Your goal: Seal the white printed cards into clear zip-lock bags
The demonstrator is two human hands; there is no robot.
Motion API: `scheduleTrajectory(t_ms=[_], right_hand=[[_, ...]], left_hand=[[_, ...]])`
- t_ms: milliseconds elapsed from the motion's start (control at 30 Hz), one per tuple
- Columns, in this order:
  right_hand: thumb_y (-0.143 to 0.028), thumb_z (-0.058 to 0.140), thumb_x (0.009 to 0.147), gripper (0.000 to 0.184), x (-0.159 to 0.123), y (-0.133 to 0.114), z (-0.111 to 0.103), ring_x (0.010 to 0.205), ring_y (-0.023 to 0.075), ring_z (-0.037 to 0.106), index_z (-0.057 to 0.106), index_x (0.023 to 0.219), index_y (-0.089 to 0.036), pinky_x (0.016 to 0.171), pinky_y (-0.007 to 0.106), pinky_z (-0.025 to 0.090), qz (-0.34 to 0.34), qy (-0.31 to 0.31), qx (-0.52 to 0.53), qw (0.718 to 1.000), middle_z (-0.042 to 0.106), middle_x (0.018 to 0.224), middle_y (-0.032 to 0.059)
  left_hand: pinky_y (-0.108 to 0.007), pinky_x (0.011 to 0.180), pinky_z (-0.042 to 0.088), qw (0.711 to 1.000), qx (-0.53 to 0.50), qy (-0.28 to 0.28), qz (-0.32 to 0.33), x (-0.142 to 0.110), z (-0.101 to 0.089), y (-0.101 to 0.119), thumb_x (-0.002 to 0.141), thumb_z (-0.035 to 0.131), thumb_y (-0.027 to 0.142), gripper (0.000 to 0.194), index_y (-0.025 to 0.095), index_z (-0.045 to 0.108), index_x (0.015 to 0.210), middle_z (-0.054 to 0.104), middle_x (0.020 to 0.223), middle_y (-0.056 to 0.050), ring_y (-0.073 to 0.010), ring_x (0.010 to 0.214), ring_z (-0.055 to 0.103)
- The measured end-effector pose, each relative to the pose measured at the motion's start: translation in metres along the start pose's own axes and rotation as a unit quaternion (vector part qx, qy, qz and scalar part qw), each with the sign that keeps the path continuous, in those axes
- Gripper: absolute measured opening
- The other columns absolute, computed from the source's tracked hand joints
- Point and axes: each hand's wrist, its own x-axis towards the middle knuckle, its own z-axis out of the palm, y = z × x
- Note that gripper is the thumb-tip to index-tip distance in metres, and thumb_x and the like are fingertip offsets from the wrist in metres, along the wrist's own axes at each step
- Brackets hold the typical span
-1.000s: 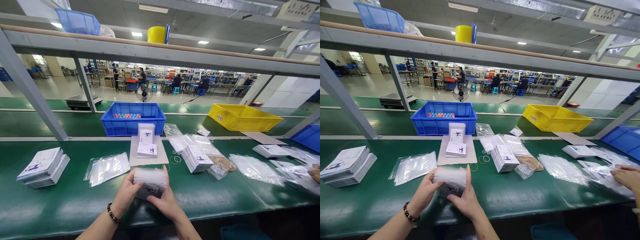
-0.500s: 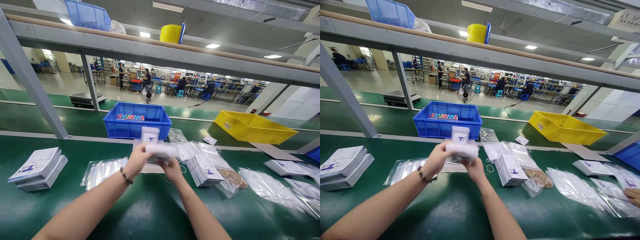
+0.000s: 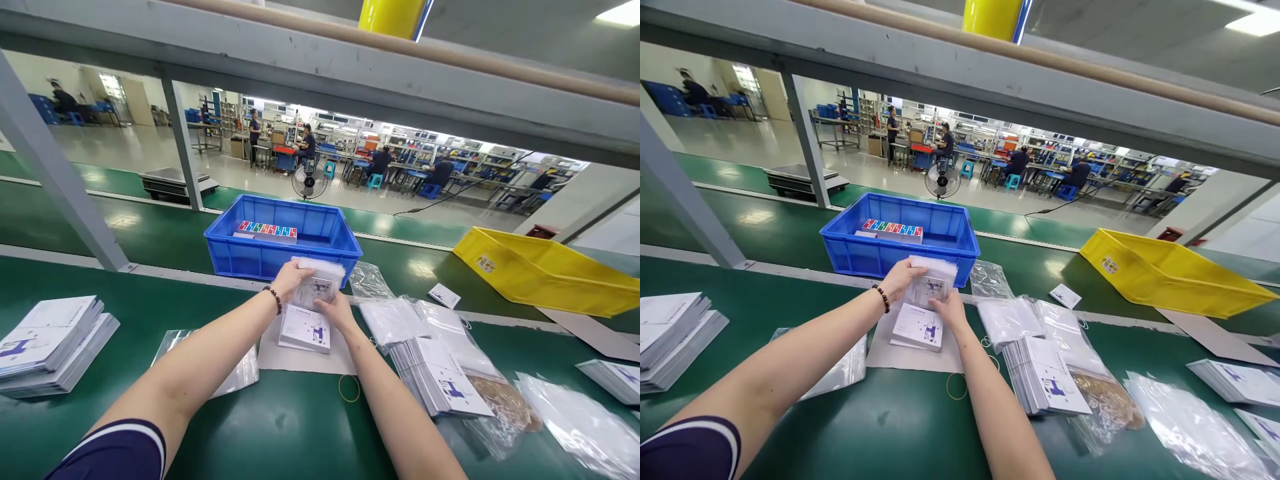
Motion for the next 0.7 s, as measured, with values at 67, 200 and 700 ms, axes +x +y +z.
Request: scheduleTrajectory(t_ms=[67, 200, 700], right_hand=[[-0.023, 0.064, 0.061, 0.032, 0.008, 0.002, 0.003, 0.087, 0.0247, 0.064, 0.061, 0.092, -0.016, 0.082, 0.040, 0.047, 0.004, 0.010, -0.005, 1.000, 0.069, 0.090, 0.0064], [-0.021, 0.064, 0.062, 0.035, 0.020, -0.002, 0.005, 0.094, 0.0232, 0.062, 0.060, 0.096, -0.016, 0.086, 0.038, 0.045, -0.008, -0.005, 0.006, 1.000, 0.068, 0.097, 0.0060], [-0.017, 0.066, 0.060, 0.034, 0.024, 0.010, 0.010, 0.092, 0.0219, 0.062, 0.059, 0.094, -0.019, 0.085, 0.037, 0.045, 0.007, -0.038, -0.019, 0.999, 0.068, 0.095, 0.0048]], left_hand=[[-0.028, 0.061, 0.044, 1.000, 0.002, -0.003, 0.015, 0.006, -0.001, -0.001, 0.047, 0.074, 0.024, 0.026, 0.014, 0.059, 0.065, 0.062, 0.060, 0.001, -0.0130, 0.056, 0.055], [-0.028, 0.067, 0.045, 0.999, 0.021, -0.007, 0.042, 0.011, -0.004, 0.002, 0.053, 0.072, 0.025, 0.025, 0.015, 0.059, 0.071, 0.064, 0.067, 0.001, -0.0136, 0.063, 0.057], [-0.037, 0.084, 0.042, 0.991, 0.123, 0.004, 0.050, 0.006, -0.032, -0.029, 0.064, 0.067, 0.027, 0.036, 0.014, 0.056, 0.096, 0.066, 0.097, -0.009, -0.0213, 0.091, 0.059]])
